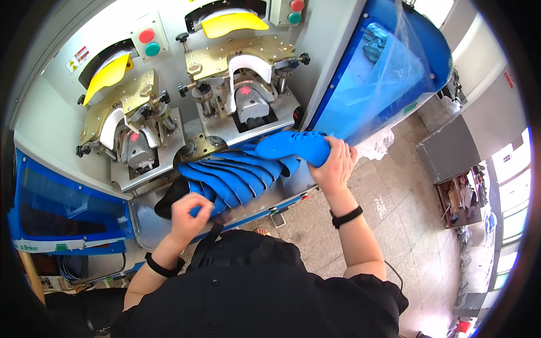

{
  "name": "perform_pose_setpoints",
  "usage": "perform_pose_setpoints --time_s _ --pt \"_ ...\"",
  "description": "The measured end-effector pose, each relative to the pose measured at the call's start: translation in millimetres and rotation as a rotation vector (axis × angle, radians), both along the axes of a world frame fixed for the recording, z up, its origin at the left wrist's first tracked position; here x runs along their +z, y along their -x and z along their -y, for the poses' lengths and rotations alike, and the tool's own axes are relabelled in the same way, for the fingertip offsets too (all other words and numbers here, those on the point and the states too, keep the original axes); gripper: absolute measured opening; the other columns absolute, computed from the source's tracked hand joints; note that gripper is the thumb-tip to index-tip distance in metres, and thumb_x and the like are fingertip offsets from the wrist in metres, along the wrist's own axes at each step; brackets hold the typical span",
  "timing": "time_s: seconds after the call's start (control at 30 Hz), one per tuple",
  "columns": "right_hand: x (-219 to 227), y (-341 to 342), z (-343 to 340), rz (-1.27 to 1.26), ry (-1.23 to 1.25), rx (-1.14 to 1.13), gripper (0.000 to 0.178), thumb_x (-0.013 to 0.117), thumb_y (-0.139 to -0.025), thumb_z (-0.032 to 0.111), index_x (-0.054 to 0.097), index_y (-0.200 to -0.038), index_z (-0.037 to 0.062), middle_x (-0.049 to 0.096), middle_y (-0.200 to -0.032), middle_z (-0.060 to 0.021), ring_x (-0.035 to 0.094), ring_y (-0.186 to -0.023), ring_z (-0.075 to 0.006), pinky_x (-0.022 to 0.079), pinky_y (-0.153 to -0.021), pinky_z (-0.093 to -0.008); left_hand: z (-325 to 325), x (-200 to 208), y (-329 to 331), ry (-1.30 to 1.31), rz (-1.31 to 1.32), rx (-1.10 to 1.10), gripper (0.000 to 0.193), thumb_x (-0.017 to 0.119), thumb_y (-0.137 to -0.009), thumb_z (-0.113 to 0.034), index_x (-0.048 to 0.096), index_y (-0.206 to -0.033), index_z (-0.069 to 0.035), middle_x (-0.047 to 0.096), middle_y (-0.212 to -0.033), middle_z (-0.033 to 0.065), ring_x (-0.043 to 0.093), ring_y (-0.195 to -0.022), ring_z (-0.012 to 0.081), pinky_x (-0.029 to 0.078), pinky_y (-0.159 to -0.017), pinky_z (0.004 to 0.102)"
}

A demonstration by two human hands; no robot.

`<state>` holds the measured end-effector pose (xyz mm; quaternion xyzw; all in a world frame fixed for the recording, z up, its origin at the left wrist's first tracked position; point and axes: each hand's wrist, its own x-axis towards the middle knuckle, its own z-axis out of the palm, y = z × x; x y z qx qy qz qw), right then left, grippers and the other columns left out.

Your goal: Operating industrial heat-setting and lasting machinery to assemble blue shoe uppers and organizing components on an assembly floor.

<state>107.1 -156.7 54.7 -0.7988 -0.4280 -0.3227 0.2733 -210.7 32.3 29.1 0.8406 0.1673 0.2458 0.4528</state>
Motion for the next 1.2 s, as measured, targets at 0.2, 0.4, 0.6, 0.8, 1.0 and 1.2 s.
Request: perform_pose_setpoints --time_s 0.2,0.4,0.6,0.8,1.0,1.2 --pt "50.7 102.1 -3.8 0.2 0.005 0.233 0.068 0.077 -0.071 0.042 0.052 -0.119 0.0016 0.057 -0.096 -0.0088 0.056 -0.087 -0.0262 0.032 -0.097 -0.0481 36.4 26.9 -85.1 1.399 0.481 -0.456 0.049 0.059 -0.093 -0.022 0.048 -0.137 -0.003 0.056 -0.135 0.0135 0.053 -0.126 0.031 0.037 -0.11 0.0455" --pt "42.8 108.4 10.6 0.214 -0.162 0.521 0.063 0.085 -0.064 0.035 0.063 -0.116 0.008 0.063 -0.107 -0.0011 0.056 -0.083 -0.0186 0.044 -0.081 -0.0366 -6.0 72.7 -89.3 1.717 0.466 -0.473 0.056 0.043 -0.098 -0.032 0.038 -0.144 0.0 0.049 -0.142 0.0189 0.05 -0.128 0.0359 0.035 -0.111 0.0515" --pt "35.9 94.7 8.6 0.14 0.083 0.588 0.04 0.083 -0.066 0.028 0.07 -0.101 0.0123 0.063 -0.103 -0.0035 0.055 -0.074 -0.021 0.047 -0.061 -0.0321 -18.1 85.4 -96.3 1.646 0.384 -0.493 0.057 0.04 -0.1 -0.035 0.037 -0.144 0.0 0.047 -0.143 0.0199 0.048 -0.131 0.0362 0.034 -0.112 0.0526" --pt "79.2 44.4 -53.4 0.183 -0.179 0.664 0.036 0.081 -0.068 0.014 0.065 -0.098 0.0045 0.058 -0.095 -0.0124 0.058 -0.078 -0.0322 0.048 -0.064 -0.0382 -31.0 107.1 -82.3 1.459 0.54 -0.492 0.071 0.033 -0.098 -0.06 0.027 -0.153 -0.014 0.045 -0.145 0.0191 0.049 -0.129 0.0378 0.041 -0.104 0.0548" --pt "132.7 -6.9 -144.0 0.091 -0.077 0.476 0.017 0.072 -0.079 0.015 0.061 -0.089 0.0075 0.056 -0.086 -0.0116 0.06 -0.077 -0.0348 0.048 -0.064 -0.0418 -38.8 73.4 -16.4 1.329 0.568 -0.352 0.072 0.03 -0.098 -0.063 0.033 -0.15 -0.013 0.053 -0.135 0.0232 0.053 -0.122 0.0396 0.044 -0.099 0.0536" --pt "190.6 -41.7 -210.4 0.108 0.077 0.414 0.02 0.067 -0.082 0.033 0.068 -0.083 0.0129 0.066 -0.083 -0.0111 0.066 -0.074 -0.033 0.053 -0.065 -0.0434 -28.8 43.4 56.6 1.384 0.697 -0.034 0.068 0.031 -0.099 -0.058 0.042 -0.141 -0.006 0.059 -0.12 0.0241 0.059 -0.109 0.0414 0.049 -0.092 0.0541"
